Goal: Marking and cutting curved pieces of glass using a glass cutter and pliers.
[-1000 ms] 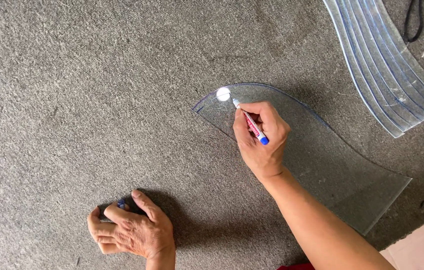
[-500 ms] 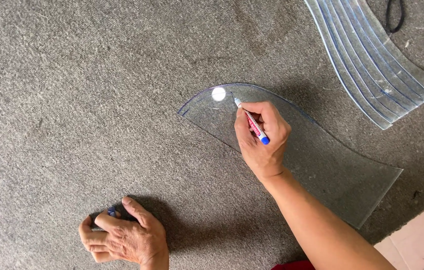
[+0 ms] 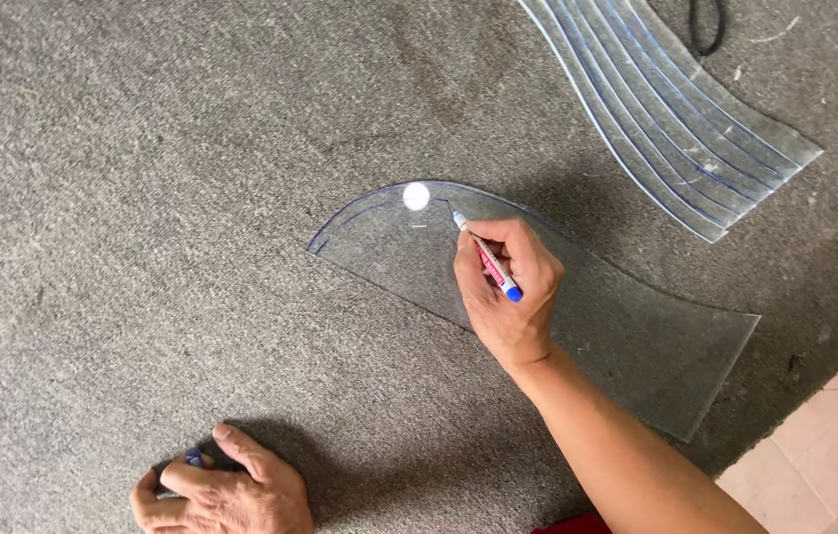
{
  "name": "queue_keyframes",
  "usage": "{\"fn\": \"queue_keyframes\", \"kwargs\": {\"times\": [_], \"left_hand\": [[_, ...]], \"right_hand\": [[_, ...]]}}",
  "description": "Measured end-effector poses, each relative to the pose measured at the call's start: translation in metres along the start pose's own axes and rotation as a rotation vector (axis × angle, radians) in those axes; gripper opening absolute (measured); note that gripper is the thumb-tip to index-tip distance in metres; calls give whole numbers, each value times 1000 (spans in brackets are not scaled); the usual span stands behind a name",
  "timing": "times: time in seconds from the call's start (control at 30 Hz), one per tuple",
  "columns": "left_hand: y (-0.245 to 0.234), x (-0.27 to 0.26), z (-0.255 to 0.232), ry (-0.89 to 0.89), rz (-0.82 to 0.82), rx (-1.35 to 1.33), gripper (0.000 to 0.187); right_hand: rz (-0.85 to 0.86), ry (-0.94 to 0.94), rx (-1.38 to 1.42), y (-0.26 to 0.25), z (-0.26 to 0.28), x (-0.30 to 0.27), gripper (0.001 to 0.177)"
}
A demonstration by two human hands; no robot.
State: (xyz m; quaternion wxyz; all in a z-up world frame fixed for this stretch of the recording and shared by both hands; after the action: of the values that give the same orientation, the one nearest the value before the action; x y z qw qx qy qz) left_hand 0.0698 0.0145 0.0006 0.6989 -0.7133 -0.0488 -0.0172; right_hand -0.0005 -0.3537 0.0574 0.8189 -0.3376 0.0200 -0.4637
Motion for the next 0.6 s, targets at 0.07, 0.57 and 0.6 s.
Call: {"fn": "queue_keyframes", "kwargs": {"times": [0.07,0.57,0.6], "left_hand": [[-5,0,-5,24,-32,-74,57],[39,-11,23,71,-232,-89,44],[45,-10,28,-6,-208,-137,51]], "right_hand": [[4,9,-22,-4,-3,-1,9],[-58,52,-33,-36,-19,-11,11],[-57,54,-28,-37,-21,-12,11]]}}
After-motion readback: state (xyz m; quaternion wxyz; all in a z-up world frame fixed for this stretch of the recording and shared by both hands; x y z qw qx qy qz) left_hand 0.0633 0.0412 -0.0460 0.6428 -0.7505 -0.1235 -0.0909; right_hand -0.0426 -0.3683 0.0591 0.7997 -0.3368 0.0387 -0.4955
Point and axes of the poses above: each hand's wrist, its own x-axis towards the middle knuckle, its own y-axis out of the palm, z = x × y, the point moved 7 cm from there along x, towards the middle knuckle, and after that the axes turned 8 degrees about -x, right-handed, at the moved point
